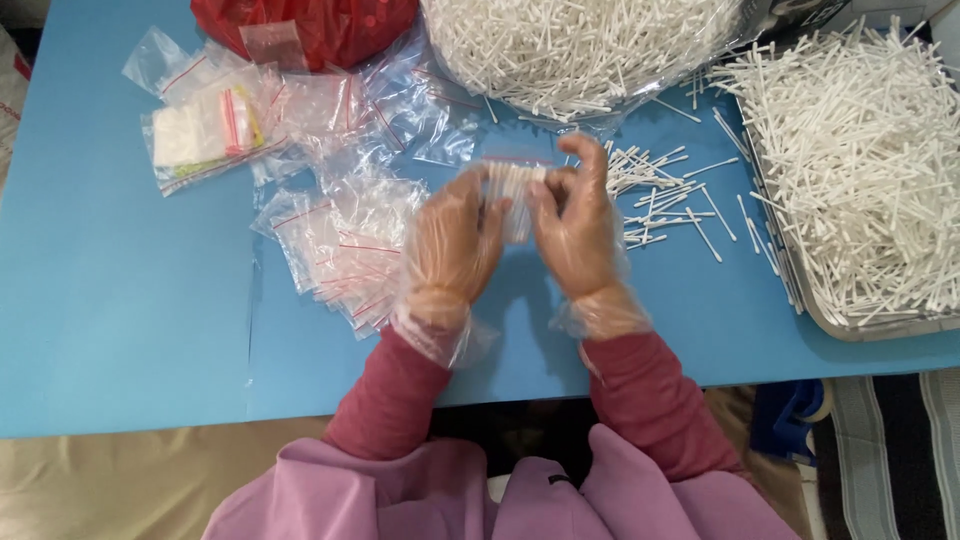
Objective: The person, wearing gloves, picks up cotton swabs from a table and puts them into small plastic bags, then seals each bag.
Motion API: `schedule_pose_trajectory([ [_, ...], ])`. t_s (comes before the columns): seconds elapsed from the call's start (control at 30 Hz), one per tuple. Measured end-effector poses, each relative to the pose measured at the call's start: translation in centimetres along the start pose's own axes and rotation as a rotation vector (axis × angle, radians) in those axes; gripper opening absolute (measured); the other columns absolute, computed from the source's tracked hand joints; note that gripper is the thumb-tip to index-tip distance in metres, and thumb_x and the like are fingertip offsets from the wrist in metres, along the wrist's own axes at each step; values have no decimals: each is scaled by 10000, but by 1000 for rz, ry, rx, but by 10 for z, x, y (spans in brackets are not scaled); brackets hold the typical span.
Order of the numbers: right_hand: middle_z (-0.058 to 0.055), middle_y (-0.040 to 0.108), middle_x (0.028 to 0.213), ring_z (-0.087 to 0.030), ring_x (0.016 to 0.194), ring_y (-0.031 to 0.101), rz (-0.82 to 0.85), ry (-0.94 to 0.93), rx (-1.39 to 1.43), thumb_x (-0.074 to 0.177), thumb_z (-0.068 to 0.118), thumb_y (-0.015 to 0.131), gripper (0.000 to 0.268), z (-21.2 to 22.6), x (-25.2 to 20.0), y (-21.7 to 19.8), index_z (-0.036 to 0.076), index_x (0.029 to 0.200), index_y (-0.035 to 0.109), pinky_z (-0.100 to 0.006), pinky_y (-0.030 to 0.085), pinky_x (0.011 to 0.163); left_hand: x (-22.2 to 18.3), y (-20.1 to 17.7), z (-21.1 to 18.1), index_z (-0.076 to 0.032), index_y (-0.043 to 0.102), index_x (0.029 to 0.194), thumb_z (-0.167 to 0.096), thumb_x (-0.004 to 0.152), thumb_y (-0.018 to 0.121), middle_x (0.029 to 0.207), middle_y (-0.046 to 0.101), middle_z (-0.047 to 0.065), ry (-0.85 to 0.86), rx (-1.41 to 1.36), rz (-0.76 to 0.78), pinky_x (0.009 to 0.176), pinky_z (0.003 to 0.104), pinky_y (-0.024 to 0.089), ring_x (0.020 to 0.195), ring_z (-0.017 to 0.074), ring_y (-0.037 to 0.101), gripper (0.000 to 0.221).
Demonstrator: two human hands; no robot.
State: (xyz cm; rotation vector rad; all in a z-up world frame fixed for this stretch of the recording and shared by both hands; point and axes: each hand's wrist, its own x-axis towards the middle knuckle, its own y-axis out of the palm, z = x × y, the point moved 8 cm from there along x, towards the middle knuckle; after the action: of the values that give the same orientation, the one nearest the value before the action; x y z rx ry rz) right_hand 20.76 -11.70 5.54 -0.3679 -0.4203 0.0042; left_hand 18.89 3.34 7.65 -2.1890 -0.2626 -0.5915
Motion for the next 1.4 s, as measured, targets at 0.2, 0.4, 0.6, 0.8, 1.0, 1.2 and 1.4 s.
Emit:
schedule_pose_trajectory([
  [0.2, -84, 767, 922, -383, 890, 738, -69, 111, -390, 1005, 167, 629, 392, -52, 40, 23, 231, 1315, 398, -564, 522, 831, 28, 63, 54, -70, 656, 1041, -310, 913, 717, 820, 737, 156, -178, 201, 95, 762, 510, 597, 856, 388, 752, 279],
  [0.4, -37, 749, 876, -341, 911, 734, -45, 79, -707, 944, 313, 692, 200, -83, 59, 46, 256, 1094, 572, -530, 551, 832, 24, 109, 96, -13, 385, 1532, -382, 906, 757, 812, 753, 146, -272, 474, 160, 726, 472, 640, 791, 309, 777, 816],
  [0.6, 32, 694, 832, -252, 901, 690, 0, -45, -868, 888, 376, 733, 109, -96, 61, 62, 305, 936, 666, -463, 551, 776, 28, 113, 106, -82, 527, 1457, -403, 879, 771, 794, 741, 121, -221, 469, 144, 689, 477, 635, 780, 315, 771, 704],
  [0.8, -25, 623, 934, -295, 968, 648, -36, -108, -835, 926, 334, 714, 87, -63, 54, 47, 258, 955, 744, -477, 554, 779, 32, 63, 59, -168, 697, 1063, -366, 789, 799, 880, 638, 45, -84, 485, -42, 642, 456, 595, 796, 290, 710, 353],
  [1.0, -44, 659, 982, -301, 985, 674, -149, -129, -750, 971, 172, 727, 75, -27, 41, -15, 193, 1032, 765, -456, 558, 810, 20, 45, -12, -196, 715, 1045, -362, 895, 703, 877, 605, 15, 191, 368, -148, 658, 402, 551, 838, 234, 670, 224],
  [1.2, -91, 700, 1063, -357, 1001, 670, -69, 10, -939, 965, 172, 698, 193, -80, 32, -95, 218, 1123, 798, -505, 562, 811, 14, 78, -57, -141, 709, 990, -305, 859, 740, 931, 677, 73, 295, 225, -5, 720, 418, 558, 878, 283, 707, 212],
  [1.4, -87, 667, 1306, -394, 1169, 645, 134, 117, -848, 918, 79, 697, 452, -109, 24, -100, 312, 1303, 742, -522, 555, 917, 11, 151, -44, -220, 714, 1213, -452, 840, 760, 1236, 678, 71, 149, 315, 129, 948, 502, 549, 1164, 299, 669, 441],
])
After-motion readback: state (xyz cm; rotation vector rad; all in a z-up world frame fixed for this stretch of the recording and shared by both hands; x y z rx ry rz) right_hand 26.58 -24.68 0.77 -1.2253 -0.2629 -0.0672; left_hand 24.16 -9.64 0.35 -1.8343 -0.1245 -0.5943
